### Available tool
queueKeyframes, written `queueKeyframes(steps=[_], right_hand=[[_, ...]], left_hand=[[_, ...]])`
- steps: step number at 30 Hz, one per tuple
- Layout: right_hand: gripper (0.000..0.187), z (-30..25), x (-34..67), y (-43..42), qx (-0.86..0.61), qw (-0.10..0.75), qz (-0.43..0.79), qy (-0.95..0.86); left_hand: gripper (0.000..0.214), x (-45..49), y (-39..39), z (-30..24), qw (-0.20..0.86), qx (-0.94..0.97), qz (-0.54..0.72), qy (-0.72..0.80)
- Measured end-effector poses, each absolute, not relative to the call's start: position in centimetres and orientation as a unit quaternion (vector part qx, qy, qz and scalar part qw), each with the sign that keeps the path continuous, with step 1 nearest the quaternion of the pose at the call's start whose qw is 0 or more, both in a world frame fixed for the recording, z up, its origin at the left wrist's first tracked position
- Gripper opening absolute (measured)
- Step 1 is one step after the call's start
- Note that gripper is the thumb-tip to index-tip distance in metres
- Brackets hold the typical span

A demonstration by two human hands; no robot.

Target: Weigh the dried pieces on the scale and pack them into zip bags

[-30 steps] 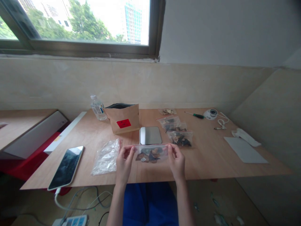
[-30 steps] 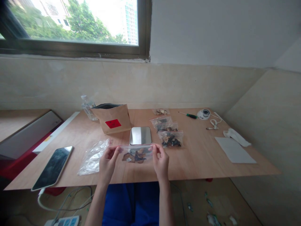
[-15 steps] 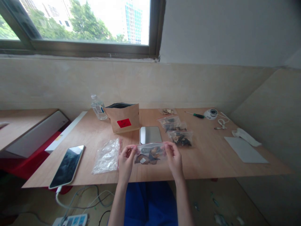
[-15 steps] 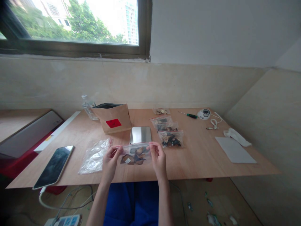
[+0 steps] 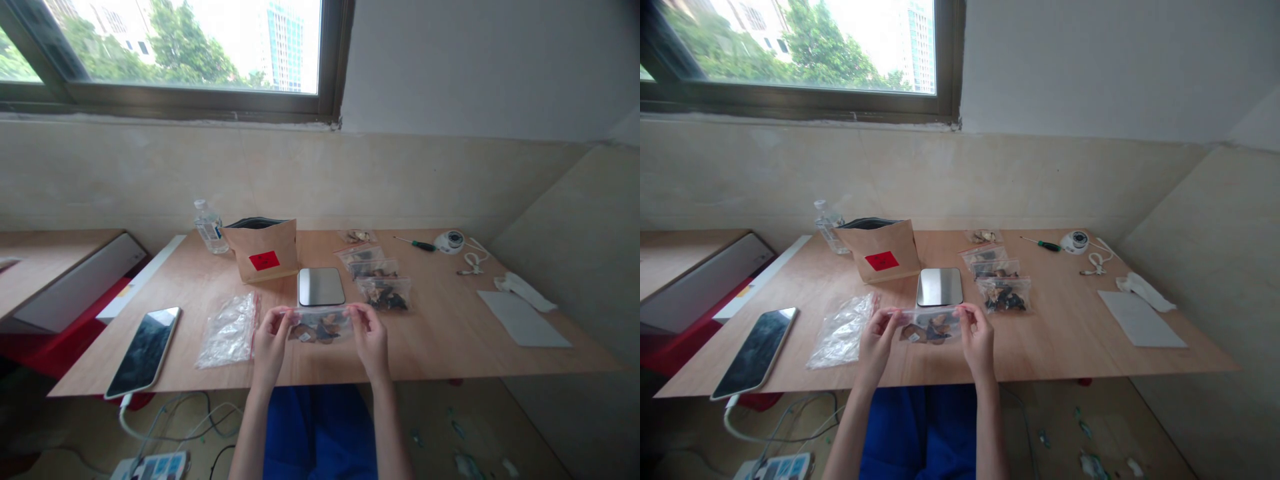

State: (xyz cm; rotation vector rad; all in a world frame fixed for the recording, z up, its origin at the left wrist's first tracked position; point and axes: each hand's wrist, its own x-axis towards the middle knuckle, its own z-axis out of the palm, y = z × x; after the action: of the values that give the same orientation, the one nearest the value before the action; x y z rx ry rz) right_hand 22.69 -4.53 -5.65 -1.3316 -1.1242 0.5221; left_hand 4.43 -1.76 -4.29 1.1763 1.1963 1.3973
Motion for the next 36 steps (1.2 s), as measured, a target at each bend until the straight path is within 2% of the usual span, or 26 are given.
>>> queueKeyframes(steps=[7,15,21,27,36], right_hand=[[0.026,-5.8,22.7,-4.5,-0.585,0.603,0.220,-0.496],[0.027,-5.5,22.1,-4.3,-0.565,0.635,0.244,-0.466],[0.031,-5.3,22.4,-4.4,-0.552,0.625,0.295,-0.466],[0.027,-5.0,22.6,-4.6,-0.539,0.617,0.334,-0.466],[0.025,-4.7,21.6,-4.6,-0.553,0.650,0.299,-0.426]], left_hand=[[0.035,4.6,-1.7,-4.5,0.454,0.491,0.569,0.478],[0.037,4.7,-1.9,-4.0,0.508,0.472,0.554,0.461],[0.033,4.5,-2.0,-4.3,0.515,0.456,0.553,0.470],[0.032,4.6,-2.1,-4.0,0.505,0.438,0.570,0.478],[0.031,4.4,-1.8,-4.2,0.503,0.473,0.544,0.477]])
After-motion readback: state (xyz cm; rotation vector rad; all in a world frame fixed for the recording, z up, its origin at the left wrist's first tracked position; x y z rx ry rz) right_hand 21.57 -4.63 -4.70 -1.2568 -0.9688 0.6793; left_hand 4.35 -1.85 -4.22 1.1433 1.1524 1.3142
